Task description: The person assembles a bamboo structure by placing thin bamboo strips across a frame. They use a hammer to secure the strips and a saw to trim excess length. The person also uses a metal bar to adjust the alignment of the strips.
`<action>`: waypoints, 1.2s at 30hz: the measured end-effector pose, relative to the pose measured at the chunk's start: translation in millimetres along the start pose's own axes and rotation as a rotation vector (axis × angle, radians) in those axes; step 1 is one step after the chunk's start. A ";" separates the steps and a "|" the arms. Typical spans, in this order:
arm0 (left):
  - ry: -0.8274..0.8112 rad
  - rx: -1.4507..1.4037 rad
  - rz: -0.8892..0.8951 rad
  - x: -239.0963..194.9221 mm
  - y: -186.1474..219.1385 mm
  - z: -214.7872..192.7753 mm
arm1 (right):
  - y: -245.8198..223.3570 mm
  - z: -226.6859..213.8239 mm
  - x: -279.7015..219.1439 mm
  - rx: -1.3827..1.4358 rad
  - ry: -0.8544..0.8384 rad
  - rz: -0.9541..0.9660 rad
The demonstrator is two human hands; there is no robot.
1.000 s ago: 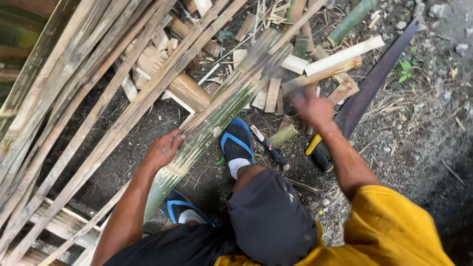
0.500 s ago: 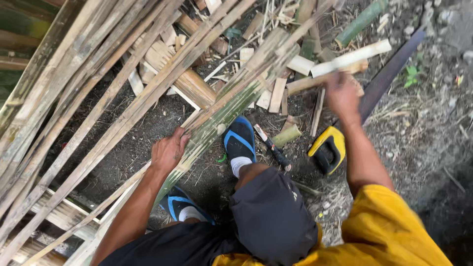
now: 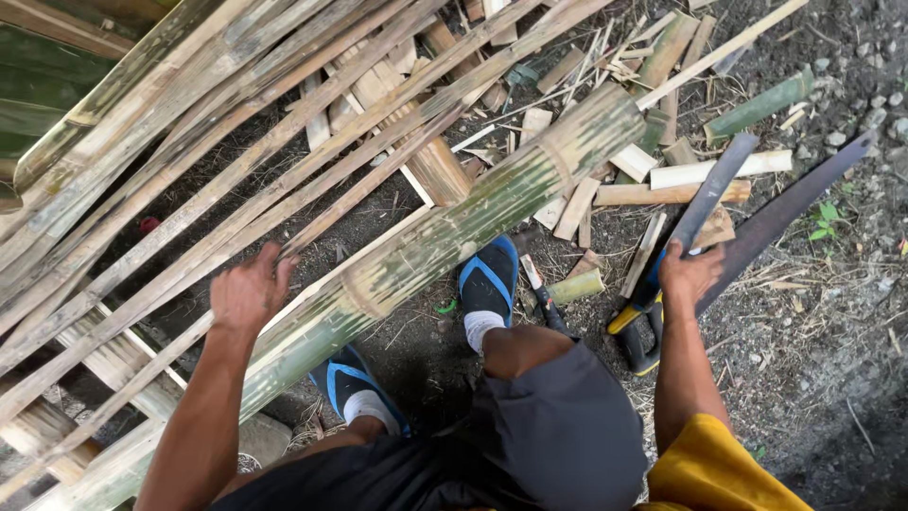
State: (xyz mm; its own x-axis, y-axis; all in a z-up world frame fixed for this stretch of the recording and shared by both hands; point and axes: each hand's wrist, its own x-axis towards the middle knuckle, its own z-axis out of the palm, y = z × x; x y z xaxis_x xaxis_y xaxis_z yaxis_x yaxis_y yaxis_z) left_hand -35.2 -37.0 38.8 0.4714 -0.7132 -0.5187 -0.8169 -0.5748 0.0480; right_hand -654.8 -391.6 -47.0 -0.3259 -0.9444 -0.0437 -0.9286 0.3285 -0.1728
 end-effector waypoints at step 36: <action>0.363 -0.347 0.082 18.5 -72.1 25.1 | -384.8 27.6 -180.9 0.057 -0.271 -1.876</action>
State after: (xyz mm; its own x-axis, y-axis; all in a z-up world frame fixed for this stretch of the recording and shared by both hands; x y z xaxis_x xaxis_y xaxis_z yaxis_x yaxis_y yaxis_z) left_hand 24.1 1.3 4.4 0.5461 -0.8194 -0.1742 -0.7264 -0.5668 0.3887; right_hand -233.7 -347.6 0.3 0.9966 -0.0104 0.0821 0.0064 -0.9795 -0.2014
